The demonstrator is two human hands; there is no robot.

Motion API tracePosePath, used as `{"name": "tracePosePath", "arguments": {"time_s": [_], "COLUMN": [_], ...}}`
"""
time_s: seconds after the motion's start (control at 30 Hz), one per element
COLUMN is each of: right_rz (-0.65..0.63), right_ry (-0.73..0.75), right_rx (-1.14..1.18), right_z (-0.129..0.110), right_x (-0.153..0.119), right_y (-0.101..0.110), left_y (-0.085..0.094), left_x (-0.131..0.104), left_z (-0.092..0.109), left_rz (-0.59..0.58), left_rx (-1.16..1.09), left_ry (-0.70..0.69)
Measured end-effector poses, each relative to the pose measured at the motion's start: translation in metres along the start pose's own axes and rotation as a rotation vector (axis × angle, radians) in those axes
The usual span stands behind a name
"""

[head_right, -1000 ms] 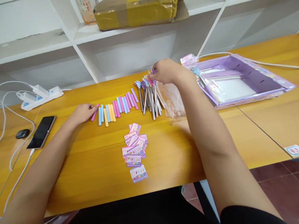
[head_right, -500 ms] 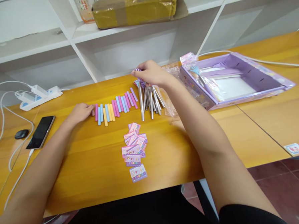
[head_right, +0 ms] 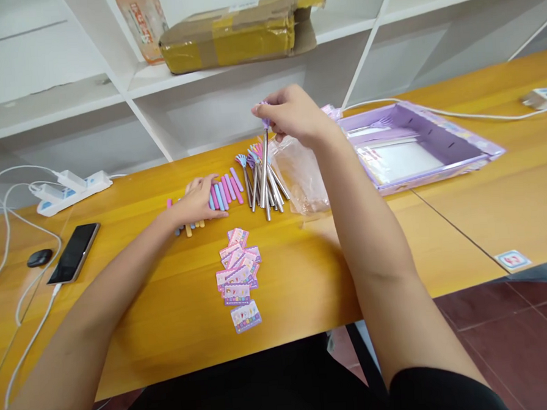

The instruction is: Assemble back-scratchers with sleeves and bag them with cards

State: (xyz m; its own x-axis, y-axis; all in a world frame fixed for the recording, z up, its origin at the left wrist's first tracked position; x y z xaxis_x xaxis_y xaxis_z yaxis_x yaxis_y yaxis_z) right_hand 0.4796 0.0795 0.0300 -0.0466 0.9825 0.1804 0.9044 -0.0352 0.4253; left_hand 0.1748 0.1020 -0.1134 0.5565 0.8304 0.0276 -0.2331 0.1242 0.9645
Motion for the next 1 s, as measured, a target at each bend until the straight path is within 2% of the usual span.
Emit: {"name": "tracePosePath", "arguments": {"time_s": [0.23, 0.47, 0.63, 0.8, 1.0], "right_rz": [0.068, 0.087, 0.092, 0.052, 0.08], "right_ry": [0.0, -0.009, -0.043, 0.002, -0.002], "right_rx": [0.05, 0.042, -0.013, -0.005, -0.055], "right_z": [-0.001, -0.004, -0.008, -0.005, -0.003], "right_x": [-0.001, -0.002, -0.005, -0.006, -0.003], "right_y": [0.021, 0.019, 0.015, 0.016, 0.017], "left_y": [-0.001, -0.001, -0.002, -0.005, -0.018], "left_x": [0.009, 0.01, 0.011, 0.012, 0.004], "left_z": [-0.005, 0.003, 0.01, 0.018, 0.037], "left_rz": [-0.004, 0.106, 0.101, 0.118, 0.189], "left_rx": [-0.031, 0.034, 0.04, 0.059, 0.113], "left_ry": [0.0, -0.104, -0.064, -0.037, 0.029]}}
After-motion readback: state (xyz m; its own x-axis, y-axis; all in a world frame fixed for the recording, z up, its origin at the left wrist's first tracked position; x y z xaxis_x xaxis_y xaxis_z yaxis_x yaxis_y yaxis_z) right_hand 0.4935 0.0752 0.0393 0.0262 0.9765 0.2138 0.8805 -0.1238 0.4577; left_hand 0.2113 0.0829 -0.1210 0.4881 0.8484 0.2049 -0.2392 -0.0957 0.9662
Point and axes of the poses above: each hand's wrist, its own x-axis towards the middle knuckle, its own y-axis out of the back of the hand, z = x × y, the point moved 1 cm from there along x, towards the middle knuckle, and after that the axes turned 1 degree about -x, right-handed, at the moved point
